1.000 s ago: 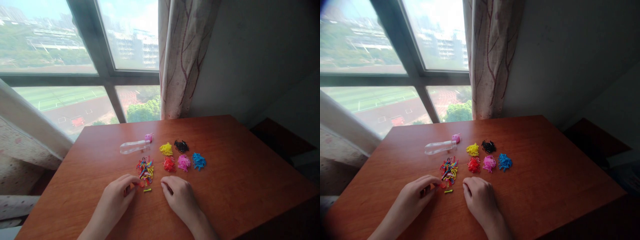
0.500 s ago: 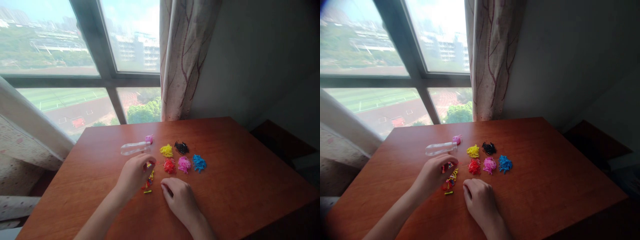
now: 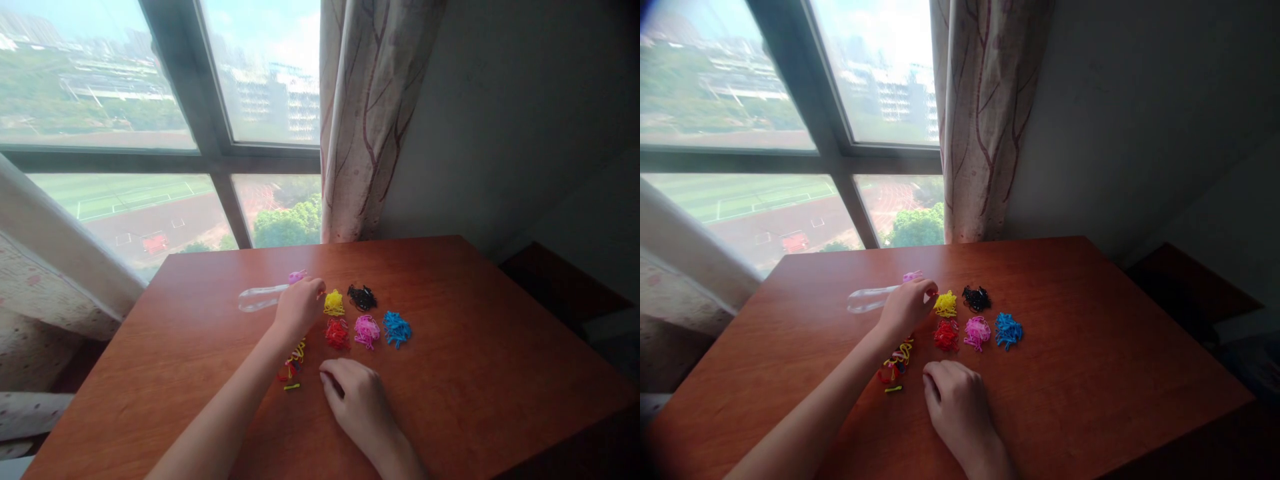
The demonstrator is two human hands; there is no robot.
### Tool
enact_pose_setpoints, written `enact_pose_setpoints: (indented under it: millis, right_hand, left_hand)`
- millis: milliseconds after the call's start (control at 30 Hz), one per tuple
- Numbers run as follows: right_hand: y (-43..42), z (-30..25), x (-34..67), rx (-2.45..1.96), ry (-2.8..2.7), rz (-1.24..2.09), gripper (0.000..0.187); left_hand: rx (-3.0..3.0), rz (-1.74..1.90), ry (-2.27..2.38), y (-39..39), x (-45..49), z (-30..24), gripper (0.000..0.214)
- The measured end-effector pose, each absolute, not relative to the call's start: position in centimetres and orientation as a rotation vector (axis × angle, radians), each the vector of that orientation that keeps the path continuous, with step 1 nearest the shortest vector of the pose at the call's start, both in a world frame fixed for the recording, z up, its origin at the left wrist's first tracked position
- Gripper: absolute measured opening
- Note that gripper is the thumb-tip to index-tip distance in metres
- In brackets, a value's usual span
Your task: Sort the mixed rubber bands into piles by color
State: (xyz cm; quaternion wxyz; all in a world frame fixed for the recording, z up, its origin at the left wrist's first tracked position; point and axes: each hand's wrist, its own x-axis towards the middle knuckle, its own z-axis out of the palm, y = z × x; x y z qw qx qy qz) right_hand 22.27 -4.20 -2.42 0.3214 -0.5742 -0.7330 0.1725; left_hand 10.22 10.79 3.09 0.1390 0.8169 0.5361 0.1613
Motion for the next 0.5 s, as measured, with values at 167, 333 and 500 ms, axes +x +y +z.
enact_pose_setpoints:
  millis: [167,333,500]
  right_hand:
    - [-4.1,-2.3,22.2,-1.518,-1.934,0.439,0.019]
    - [-3.9,-2.5,22.2,-1.529,-1.924,0.425,0.018]
    - [-4.0,-2.6,22.2,-1.521,-1.901,0.457,0.018]
  left_hand:
    - [2.357,0.531,1.448,9.6,9.3,3.8,0.017]
    - [2.364,0.506,1.208,7.4,9.2,4.3,0.017]
    - [2.336,0.475,1.146,6.7,9.2,3.2,0.019]
